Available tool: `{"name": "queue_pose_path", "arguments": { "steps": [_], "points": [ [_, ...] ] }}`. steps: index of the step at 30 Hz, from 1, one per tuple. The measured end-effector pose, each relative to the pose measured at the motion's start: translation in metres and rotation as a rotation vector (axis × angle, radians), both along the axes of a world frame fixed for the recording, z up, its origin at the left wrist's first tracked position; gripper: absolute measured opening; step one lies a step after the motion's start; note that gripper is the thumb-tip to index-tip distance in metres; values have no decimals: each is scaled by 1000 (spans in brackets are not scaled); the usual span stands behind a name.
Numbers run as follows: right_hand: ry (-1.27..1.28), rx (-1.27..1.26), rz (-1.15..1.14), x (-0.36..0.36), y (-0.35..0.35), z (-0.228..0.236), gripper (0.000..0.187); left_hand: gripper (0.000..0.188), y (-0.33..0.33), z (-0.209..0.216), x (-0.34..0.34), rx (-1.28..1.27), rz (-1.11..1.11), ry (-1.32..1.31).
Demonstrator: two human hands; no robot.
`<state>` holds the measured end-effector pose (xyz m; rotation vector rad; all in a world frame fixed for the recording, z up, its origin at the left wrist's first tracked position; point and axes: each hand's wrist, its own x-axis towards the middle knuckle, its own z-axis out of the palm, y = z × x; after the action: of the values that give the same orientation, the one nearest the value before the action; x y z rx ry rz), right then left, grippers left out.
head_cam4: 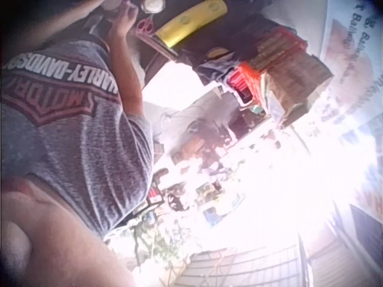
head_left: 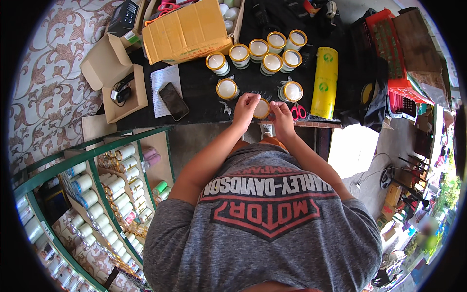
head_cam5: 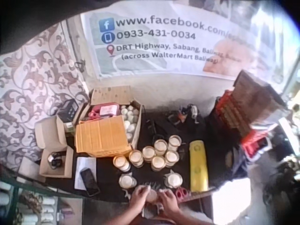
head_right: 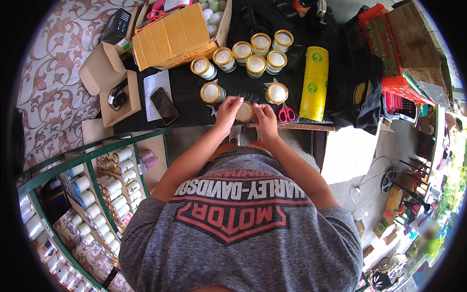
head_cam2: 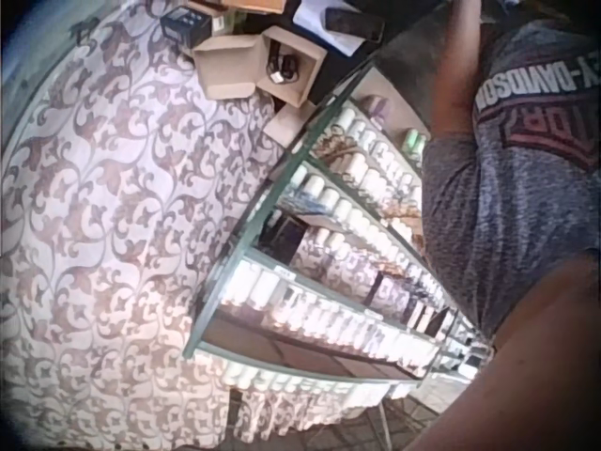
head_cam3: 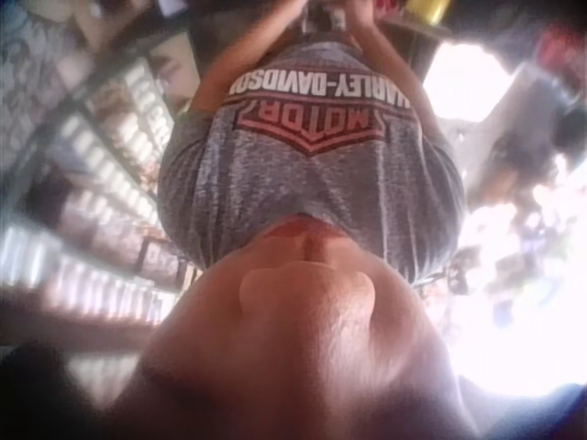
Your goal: The person retrieves several white candles with gold rims from a shelf and places them on a table. They then use a roll of yellow plastic wrap and scissors to individually wrap each candle, cutting the wrap and securing it around the candles.
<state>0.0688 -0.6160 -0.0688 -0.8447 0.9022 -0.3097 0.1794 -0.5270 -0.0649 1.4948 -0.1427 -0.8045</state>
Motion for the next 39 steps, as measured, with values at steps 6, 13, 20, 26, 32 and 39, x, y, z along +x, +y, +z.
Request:
{"name": "queue_pose_path", "arguments": {
  "steps": [6,13,20,26,32,39],
  "points": [
    [6,-102,-114,5,10,3,17,17,4,-3,-9,22,103,-358],
    [37,-215,-108,10,14,0,18,15,10,8,-10,161,108,-900],
    [151,-311,-99,17,18,7,20,17,15,6,-11,242,57,-742],
    [118,-275,-89,14,17,-4,20,19,24,-8,-4,223,-23,-785],
    [244,-731,83,4,8,29,19,22,23,-12,4,155,-74,-721],
    [113,-1522,512,39,-12,37,21,34,22,-23,5,121,-64,-438]
  ]
}}
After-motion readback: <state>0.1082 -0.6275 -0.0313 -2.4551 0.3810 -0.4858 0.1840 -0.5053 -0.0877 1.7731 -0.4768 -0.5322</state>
